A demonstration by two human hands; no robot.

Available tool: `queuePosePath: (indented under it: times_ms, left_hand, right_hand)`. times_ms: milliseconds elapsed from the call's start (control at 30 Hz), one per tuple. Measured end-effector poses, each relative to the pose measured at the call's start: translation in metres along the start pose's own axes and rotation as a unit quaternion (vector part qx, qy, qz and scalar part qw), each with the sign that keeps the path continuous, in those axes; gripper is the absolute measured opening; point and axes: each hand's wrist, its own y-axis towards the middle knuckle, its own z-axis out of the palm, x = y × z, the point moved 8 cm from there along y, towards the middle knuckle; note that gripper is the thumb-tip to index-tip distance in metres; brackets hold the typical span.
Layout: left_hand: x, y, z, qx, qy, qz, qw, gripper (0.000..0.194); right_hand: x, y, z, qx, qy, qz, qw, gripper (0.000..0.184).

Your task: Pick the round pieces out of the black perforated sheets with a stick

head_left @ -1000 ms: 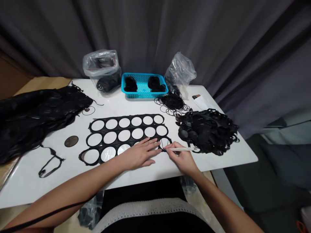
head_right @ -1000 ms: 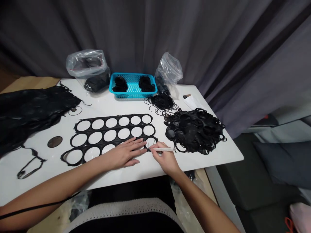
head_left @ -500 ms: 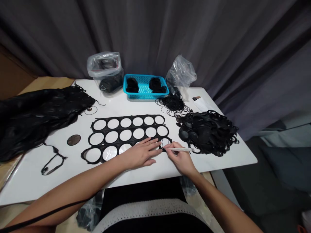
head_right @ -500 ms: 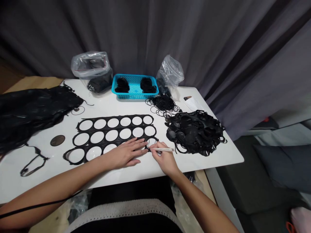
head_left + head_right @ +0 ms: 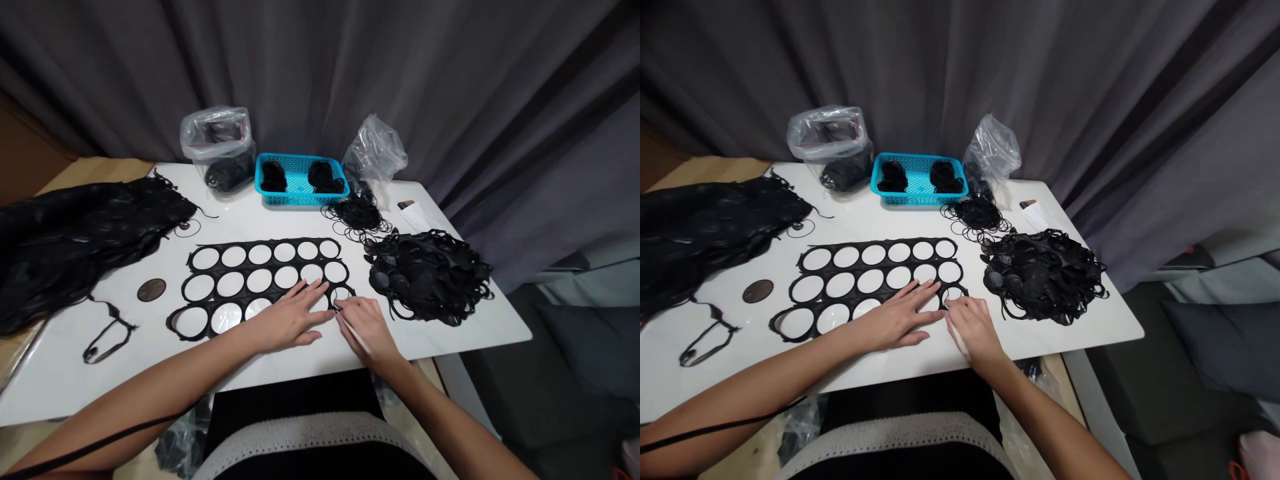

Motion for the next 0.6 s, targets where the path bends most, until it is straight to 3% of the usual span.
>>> queuePosePath:
  times_ms: [100, 233, 300, 367, 467, 600]
  left_hand:
    - [0.001, -0.001, -0.001, 0.000, -0.012, -0.002, 1.000, 0.049]
    - [0.001, 0.000, 0.000, 0.010, -0.013, -0.007, 1.000, 0.048]
    - [0.000, 0.001, -0.001, 0.014, -0.014, -0.007, 1.000, 0.048]
    - [-0.002, 0.001, -0.006, 0.017, -0.015, -0.005, 1.000, 0.049]
    - [-0.006, -0.006, -0.015, 0.025, -0.007, -0.016, 1.000, 0.054]
    - [-0.010, -0.027, -0.026, -0.002, 0.023, -0.056, 0.998, 0.050]
  right_hand:
    - [-0.015, 0.005, -0.008, -0.007, -0.066, -0.010, 0.998, 0.023]
    - [-0.082, 0.013, -0.061, -0.156, -0.150, 0.134, 0.967, 0.020]
    - [-0.109, 0.014, -0.083, -0.204, -0.130, 0.196, 0.950, 0.021]
    - [-0.121, 0.017, -0.092, -0.215, -0.072, 0.230, 0.946, 0.021]
    - [-0.113, 0.026, -0.082, -0.184, 0.049, 0.247, 0.950, 0.024]
    - [-0.074, 0.038, -0.042, -0.099, 0.205, 0.220, 0.949, 0.028]
